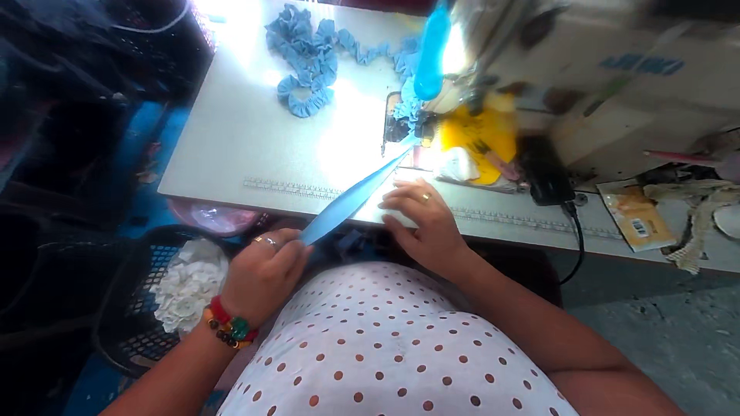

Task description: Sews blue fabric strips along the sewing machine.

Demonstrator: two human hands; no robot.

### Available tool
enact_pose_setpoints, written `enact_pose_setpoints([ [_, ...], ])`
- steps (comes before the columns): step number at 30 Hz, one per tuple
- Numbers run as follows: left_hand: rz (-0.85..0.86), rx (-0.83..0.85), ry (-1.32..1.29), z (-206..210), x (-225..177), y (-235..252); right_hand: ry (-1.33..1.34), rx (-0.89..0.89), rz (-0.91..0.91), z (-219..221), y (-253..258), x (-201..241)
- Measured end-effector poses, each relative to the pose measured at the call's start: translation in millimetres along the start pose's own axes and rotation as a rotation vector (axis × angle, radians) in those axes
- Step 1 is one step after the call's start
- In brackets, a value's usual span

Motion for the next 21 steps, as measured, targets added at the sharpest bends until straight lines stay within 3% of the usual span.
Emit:
enact_pose_setpoints([
  [11, 0.085, -0.226, -0.160, -39, -24, 11, 0.032, 0.164, -0.375, 41, 32, 76],
  [16, 0.300, -0.183, -0.170, -48, -49, 17, -0.099, 0.192, -0.505, 27, 20, 98],
  [21, 0.553, -0.064, -0.219, -55, -87, 27, -0.209, 0.243, -0.516, 6, -4, 111],
])
Point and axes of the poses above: each hand's wrist, its own y-axis towards the middle knuckle, its own z-axis out of the palm, x = y × z, the point moved 10 cm from there along y, towards the middle knuckle, and after that the axes turned 10 degrees about y, right-handed, at the moved point
